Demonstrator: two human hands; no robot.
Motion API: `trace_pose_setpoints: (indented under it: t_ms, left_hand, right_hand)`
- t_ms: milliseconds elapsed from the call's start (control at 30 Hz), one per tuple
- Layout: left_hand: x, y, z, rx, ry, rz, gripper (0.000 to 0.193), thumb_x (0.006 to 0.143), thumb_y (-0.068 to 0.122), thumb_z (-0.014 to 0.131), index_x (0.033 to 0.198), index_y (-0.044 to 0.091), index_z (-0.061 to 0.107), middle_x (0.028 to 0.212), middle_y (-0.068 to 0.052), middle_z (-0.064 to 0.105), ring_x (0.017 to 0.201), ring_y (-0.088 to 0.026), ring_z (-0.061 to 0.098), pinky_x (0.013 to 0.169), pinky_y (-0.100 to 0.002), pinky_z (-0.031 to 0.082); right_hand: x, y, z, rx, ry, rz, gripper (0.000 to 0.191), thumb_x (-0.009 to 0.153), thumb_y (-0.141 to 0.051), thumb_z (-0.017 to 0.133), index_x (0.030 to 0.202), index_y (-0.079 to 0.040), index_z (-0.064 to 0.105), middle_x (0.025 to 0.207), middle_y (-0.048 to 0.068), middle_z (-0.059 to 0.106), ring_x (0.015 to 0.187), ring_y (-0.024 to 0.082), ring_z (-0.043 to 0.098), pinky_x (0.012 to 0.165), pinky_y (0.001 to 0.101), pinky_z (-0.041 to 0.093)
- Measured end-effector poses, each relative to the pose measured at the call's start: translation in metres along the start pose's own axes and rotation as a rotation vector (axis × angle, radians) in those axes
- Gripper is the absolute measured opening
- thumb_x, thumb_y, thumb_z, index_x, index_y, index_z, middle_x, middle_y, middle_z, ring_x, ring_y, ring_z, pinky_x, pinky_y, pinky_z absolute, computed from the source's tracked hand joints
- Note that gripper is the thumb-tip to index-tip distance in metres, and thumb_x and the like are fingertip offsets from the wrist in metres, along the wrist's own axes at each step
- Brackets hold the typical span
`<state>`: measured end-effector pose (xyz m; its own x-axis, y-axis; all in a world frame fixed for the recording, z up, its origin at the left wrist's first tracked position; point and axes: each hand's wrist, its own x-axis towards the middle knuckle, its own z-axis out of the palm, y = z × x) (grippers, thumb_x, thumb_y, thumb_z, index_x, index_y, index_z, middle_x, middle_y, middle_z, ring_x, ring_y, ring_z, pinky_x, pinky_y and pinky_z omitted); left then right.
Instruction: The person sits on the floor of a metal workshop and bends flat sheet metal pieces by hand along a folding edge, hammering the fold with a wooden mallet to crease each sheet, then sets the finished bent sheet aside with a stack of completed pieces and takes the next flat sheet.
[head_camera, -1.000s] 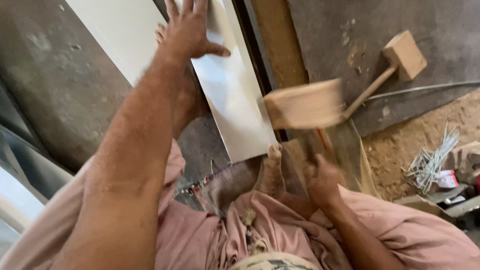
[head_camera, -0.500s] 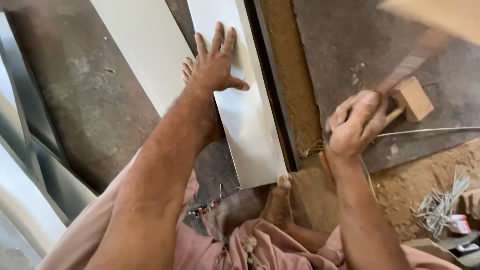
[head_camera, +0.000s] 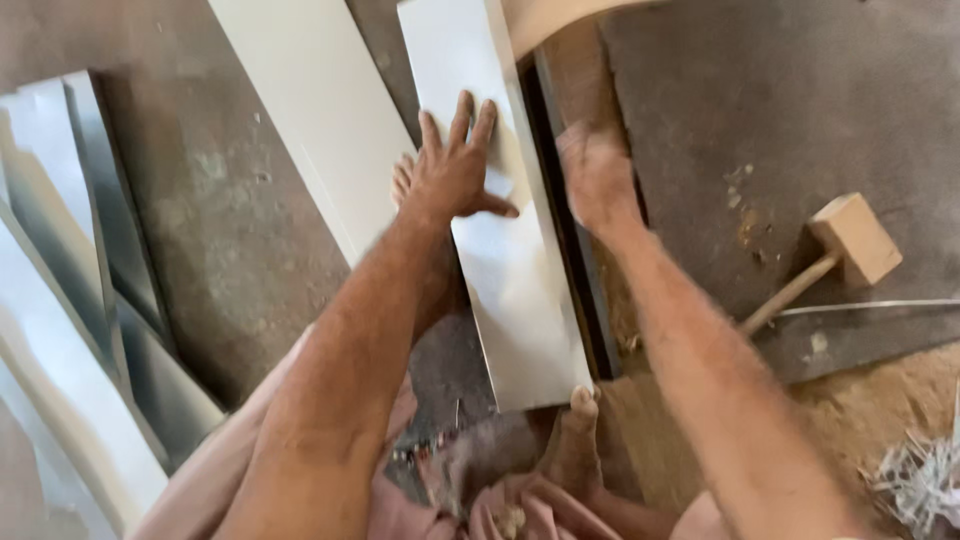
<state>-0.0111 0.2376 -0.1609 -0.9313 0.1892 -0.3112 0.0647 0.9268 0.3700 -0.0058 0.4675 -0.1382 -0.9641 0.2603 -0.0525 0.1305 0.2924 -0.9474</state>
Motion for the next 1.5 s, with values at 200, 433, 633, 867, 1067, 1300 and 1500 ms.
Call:
trace_pose_setpoints:
  t_ms: [200, 433, 633, 867, 1067, 1300, 1500]
  left_hand:
    - [0.001, 0.002, -0.007, -0.017, -0.013, 0.001, 0.150, 0.047, 0.058, 0.100, 0.163, 0.023, 0.013, 0.172, -0.009, 0.006, 0.147, -0.063, 0.008, 0.109, -0.075, 0.032]
    - [0.001, 0.007, -0.014, -0.001, -0.020, -0.003, 0.150, 0.045, 0.056, 0.101, 0.163, 0.022, 0.014, 0.171, -0.010, 0.007, 0.148, -0.062, 0.008, 0.115, -0.070, 0.030]
    - [0.000, 0.004, -0.014, -0.023, -0.052, -0.035, 0.151, 0.046, 0.055, 0.101, 0.163, 0.024, 0.011, 0.172, -0.008, 0.003, 0.150, -0.058, 0.005, 0.114, -0.072, 0.029]
    - [0.001, 0.007, -0.016, -0.061, -0.113, -0.060, 0.152, 0.049, 0.057, 0.100, 0.164, 0.028, 0.005, 0.172, -0.004, -0.004, 0.154, -0.053, -0.002, 0.112, -0.076, 0.026]
    - [-0.002, 0.005, -0.008, -0.023, -0.079, -0.045, 0.151, 0.048, 0.060, 0.098, 0.164, 0.027, 0.007, 0.173, -0.006, -0.002, 0.153, -0.054, 0.001, 0.113, -0.073, 0.027]
    - [-0.003, 0.006, -0.009, 0.001, -0.077, -0.033, 0.150, 0.049, 0.063, 0.097, 0.164, 0.025, 0.008, 0.172, -0.008, -0.001, 0.151, -0.055, 0.004, 0.112, -0.073, 0.027]
    - [-0.005, 0.004, -0.006, 0.056, -0.008, 0.046, 0.152, 0.049, 0.068, 0.097, 0.164, 0.020, 0.010, 0.170, -0.016, 0.004, 0.148, -0.060, 0.009, 0.115, -0.070, 0.030]
  right_hand:
    - [0.039, -0.006, 0.024, 0.359, 0.188, -0.211, 0.050, 0.109, -0.055, 0.035, 0.080, -0.016, 0.047, 0.062, -0.004, 0.044, 0.050, 0.012, 0.047, 0.044, 0.0320, 0.044]
    - [0.074, -0.009, 0.047, -0.216, -0.078, -0.072, 0.061, 0.111, -0.061, 0.031, 0.076, -0.014, 0.050, 0.056, -0.006, 0.044, 0.048, 0.008, 0.046, 0.040, 0.0286, 0.039]
    - [0.078, -0.004, 0.061, 0.390, 0.004, -0.259, 0.042, 0.109, -0.053, 0.041, 0.095, -0.015, 0.053, 0.067, -0.002, 0.050, 0.053, 0.010, 0.050, 0.041, 0.0317, 0.041]
    - [0.079, -0.008, 0.027, 0.457, 0.109, 0.298, 0.049, 0.108, -0.057, 0.041, 0.089, -0.012, 0.047, 0.064, -0.001, 0.045, 0.047, 0.013, 0.043, 0.037, 0.0331, 0.034]
    - [0.030, 0.022, 0.002, 0.038, -0.174, 0.244, 0.028, 0.109, -0.054, 0.040, 0.104, -0.032, 0.056, 0.066, -0.005, 0.050, 0.051, 0.008, 0.048, 0.045, 0.0288, 0.044]
    - [-0.015, 0.041, -0.033, 0.051, -0.110, 0.205, 0.055, 0.110, -0.060, 0.035, 0.080, -0.018, 0.056, 0.058, -0.005, 0.049, 0.047, 0.006, 0.046, 0.040, 0.0308, 0.044]
    - [-0.049, 0.058, -0.065, 0.204, 0.012, 0.295, 0.055, 0.110, -0.059, 0.037, 0.083, -0.017, 0.061, 0.059, -0.003, 0.056, 0.048, 0.010, 0.052, 0.044, 0.0333, 0.047]
